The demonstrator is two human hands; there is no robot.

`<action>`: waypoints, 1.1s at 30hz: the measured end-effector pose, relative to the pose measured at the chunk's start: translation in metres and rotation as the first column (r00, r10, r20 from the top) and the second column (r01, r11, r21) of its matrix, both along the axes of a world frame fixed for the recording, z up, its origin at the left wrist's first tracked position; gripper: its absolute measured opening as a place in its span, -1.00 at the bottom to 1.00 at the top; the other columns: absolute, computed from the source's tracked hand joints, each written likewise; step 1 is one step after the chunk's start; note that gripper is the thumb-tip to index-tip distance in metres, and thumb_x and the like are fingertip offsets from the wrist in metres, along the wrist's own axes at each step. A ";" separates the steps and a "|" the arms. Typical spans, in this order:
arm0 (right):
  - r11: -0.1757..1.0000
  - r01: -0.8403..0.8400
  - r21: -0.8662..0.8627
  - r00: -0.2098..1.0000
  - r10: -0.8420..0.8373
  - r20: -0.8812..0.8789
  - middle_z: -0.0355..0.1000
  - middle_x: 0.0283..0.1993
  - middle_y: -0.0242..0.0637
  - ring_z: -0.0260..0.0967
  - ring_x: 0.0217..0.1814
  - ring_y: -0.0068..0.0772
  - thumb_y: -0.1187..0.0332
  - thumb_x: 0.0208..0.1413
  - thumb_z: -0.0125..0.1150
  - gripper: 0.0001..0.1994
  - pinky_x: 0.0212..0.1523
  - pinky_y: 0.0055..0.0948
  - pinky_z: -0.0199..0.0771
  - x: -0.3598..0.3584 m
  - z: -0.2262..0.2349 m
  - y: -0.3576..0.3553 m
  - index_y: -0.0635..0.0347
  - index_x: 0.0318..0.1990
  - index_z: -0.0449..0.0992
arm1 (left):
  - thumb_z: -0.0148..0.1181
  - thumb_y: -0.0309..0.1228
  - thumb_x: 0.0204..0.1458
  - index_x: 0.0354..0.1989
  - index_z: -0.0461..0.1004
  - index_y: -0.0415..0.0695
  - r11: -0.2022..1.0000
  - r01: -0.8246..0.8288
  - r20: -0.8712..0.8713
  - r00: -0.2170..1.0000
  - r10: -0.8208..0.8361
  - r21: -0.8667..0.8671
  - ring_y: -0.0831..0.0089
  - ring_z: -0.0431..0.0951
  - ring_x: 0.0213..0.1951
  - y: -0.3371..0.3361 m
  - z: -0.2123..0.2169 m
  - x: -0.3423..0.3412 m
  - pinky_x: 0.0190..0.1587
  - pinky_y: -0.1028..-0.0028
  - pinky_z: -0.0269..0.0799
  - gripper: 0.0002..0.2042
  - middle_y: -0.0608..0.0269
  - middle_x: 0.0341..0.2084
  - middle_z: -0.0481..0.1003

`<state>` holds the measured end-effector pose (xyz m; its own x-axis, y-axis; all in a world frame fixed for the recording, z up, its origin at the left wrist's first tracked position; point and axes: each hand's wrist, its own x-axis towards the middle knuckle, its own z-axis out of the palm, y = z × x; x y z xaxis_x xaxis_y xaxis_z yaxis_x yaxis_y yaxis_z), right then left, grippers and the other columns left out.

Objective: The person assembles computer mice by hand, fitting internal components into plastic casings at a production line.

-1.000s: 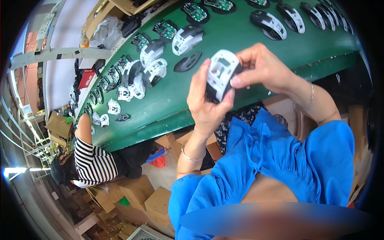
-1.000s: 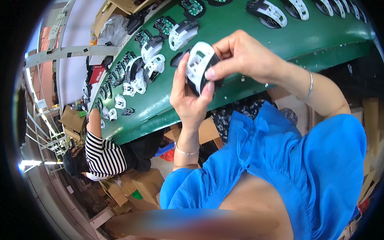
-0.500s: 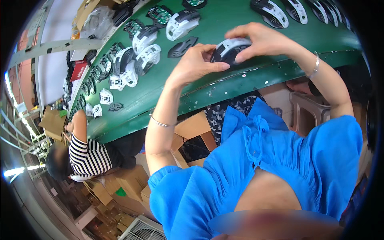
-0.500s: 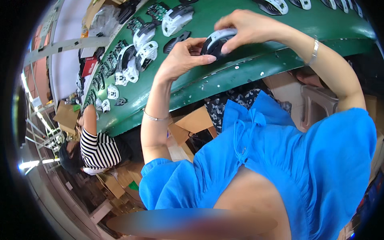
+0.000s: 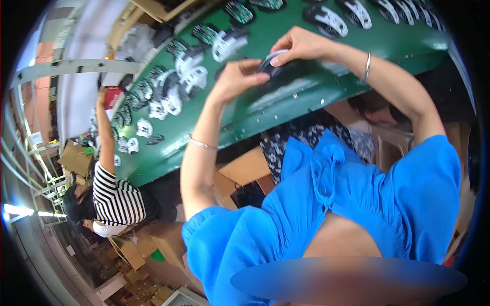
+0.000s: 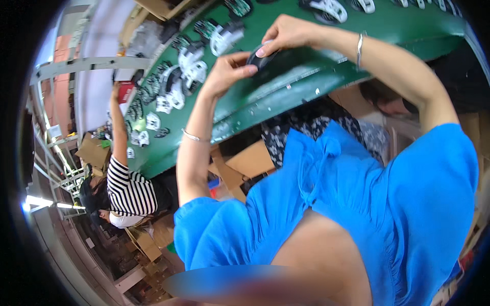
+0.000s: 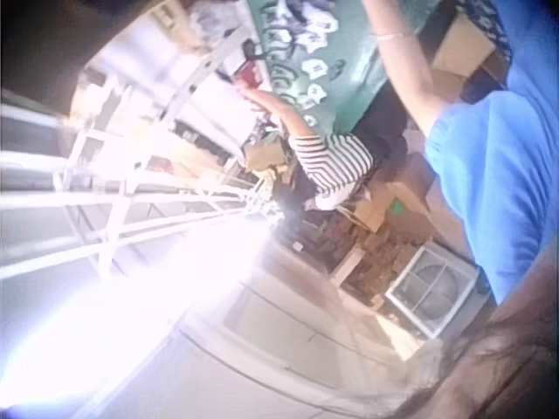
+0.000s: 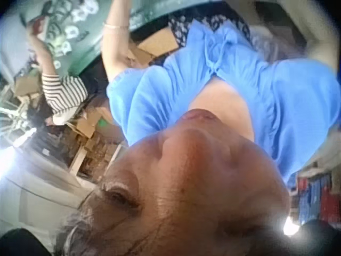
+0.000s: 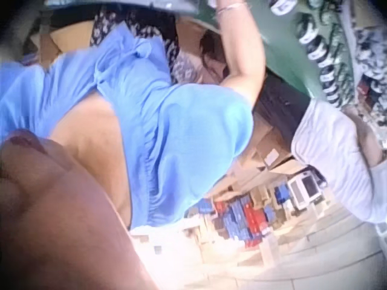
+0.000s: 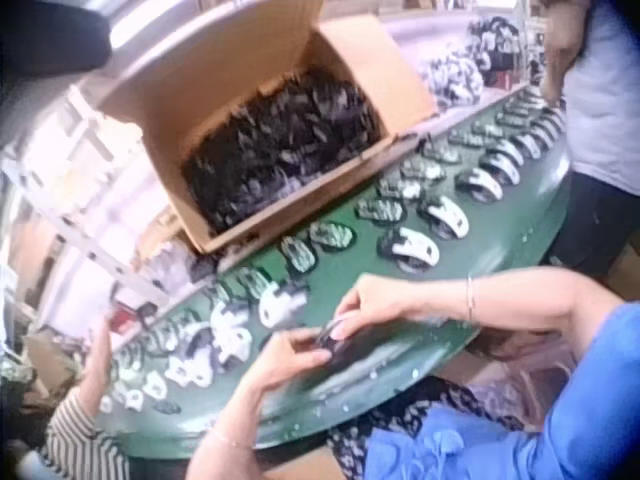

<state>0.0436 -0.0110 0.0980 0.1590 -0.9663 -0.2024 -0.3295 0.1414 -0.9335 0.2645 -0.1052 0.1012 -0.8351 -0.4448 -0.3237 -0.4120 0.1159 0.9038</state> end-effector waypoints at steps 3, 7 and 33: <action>0.990 0.142 0.020 0.947 -0.142 0.288 0.47 -0.10 -0.26 0.37 -0.05 -0.46 -0.05 0.12 0.07 -0.49 -0.04 -0.44 0.36 -0.002 0.028 0.021 0.25 -0.03 0.51 | 0.36 -0.54 -0.19 0.14 0.29 -0.33 0.954 -0.055 -0.259 0.957 0.135 0.294 0.46 0.41 0.00 0.021 -0.008 0.015 0.07 0.47 0.31 -0.37 0.18 -0.03 0.42; 0.990 0.096 -0.107 0.970 -0.069 0.231 0.48 -0.11 -0.21 0.39 -0.05 -0.46 -0.04 0.18 -0.01 -0.48 -0.02 -0.47 0.35 0.001 0.053 0.042 0.29 -0.04 0.51 | 0.34 -0.66 -0.26 0.19 0.21 -0.33 0.904 0.000 -0.367 0.914 0.174 0.427 0.41 0.34 0.09 0.035 -0.001 0.019 0.15 0.40 0.24 -0.28 0.16 0.09 0.32; 0.770 0.093 -0.631 0.378 -0.613 -0.693 0.48 -0.15 -0.21 0.41 -0.19 -0.23 0.14 -0.18 0.37 -0.36 -0.19 -0.34 0.48 -0.008 -0.038 0.036 0.28 0.07 0.36 | 0.13 -0.64 -0.07 -0.13 0.51 -0.24 0.577 -0.586 -0.612 0.770 0.179 -0.569 0.40 0.53 -0.17 0.001 -0.009 0.022 -0.09 0.50 0.42 -0.72 0.13 -0.22 0.51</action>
<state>0.0354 0.0248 0.0598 -0.2163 -0.8772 0.4286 -0.9712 0.1486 -0.1861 0.2864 -0.1038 0.0925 -0.4639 -0.6641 0.5863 -0.1581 0.7133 0.6828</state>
